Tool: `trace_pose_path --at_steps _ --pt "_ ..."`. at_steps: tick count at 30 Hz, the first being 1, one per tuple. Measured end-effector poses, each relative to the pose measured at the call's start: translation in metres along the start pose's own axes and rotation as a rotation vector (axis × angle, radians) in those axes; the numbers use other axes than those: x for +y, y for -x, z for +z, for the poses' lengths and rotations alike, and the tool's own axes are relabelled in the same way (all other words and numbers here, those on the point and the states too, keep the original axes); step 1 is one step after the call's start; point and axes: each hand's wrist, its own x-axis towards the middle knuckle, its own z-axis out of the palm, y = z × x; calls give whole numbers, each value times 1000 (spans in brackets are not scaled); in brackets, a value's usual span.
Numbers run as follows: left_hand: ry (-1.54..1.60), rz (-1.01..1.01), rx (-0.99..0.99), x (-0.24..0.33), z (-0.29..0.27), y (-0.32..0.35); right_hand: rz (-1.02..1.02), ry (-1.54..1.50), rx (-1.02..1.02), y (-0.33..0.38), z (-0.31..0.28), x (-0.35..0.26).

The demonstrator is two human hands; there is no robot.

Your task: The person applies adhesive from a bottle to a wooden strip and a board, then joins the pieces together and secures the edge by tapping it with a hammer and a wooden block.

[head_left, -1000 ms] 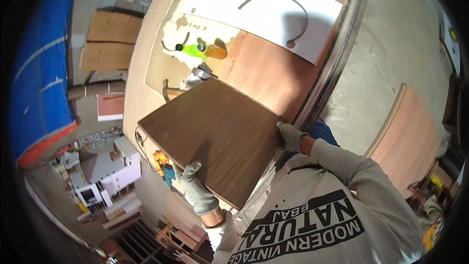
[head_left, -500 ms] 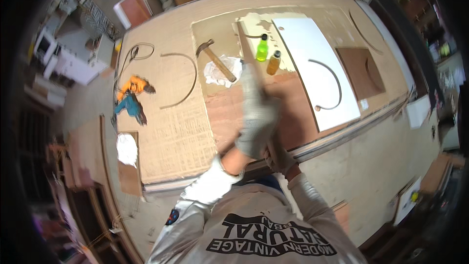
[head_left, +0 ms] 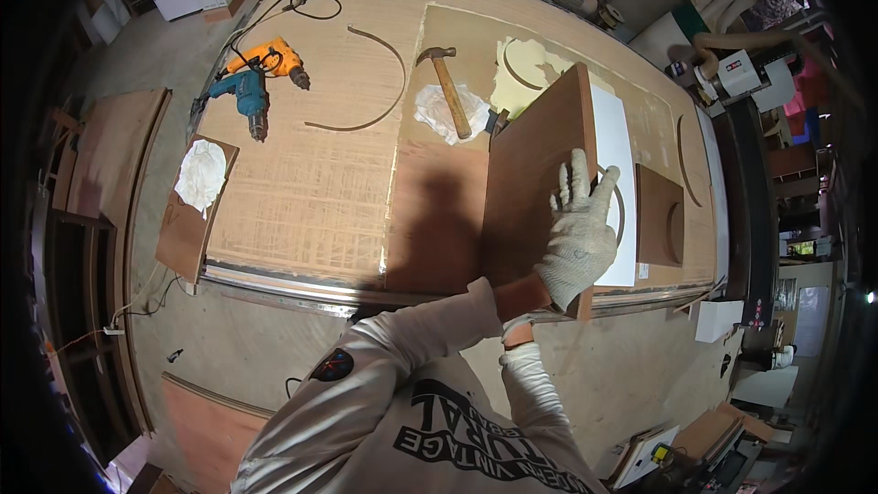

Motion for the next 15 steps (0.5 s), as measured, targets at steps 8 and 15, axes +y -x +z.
trace_pose_path --at_steps 8,15 --pt "17 -62 -21 -7 -39 4 14 -90 120 -7 -2 -2" --pt "26 -14 -26 3 22 -3 39 -218 295 18 -12 22"
